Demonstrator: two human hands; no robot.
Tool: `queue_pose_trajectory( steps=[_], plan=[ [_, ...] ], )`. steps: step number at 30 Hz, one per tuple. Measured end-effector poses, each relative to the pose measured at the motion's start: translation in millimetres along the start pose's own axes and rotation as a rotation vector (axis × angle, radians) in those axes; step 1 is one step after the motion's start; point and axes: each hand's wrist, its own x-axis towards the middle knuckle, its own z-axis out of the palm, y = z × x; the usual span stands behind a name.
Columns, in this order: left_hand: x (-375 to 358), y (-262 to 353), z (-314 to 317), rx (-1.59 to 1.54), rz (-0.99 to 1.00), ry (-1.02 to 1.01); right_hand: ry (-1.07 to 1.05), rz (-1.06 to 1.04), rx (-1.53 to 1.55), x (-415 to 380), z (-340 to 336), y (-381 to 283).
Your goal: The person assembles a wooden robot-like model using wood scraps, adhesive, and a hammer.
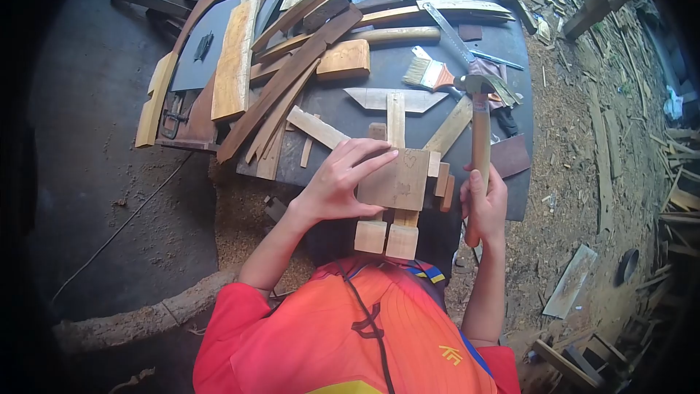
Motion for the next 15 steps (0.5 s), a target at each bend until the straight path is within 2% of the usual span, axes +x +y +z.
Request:
queue_pose_trajectory(
  steps=[7, 10, 12, 15],
  plan=[
    [-8, -5, -5, 0.03, -0.046, 0.086, 0.005, -0.006, -0.009, 0, -1, 4],
    [-38, -23, -15, 0.028, -0.315, 0.449, 0.001, -0.006, 0.002, 0, -1, 2],
    [-57, -39, -16, 0.177, -0.605, 0.61, -0.004, 0.008, 0.027, -1, -1, 0],
    [-80, -44, -21, 0.283, -0.786, 0.424, 0.004, 0.021, 0.024, -1, -2, 0]
  ],
)
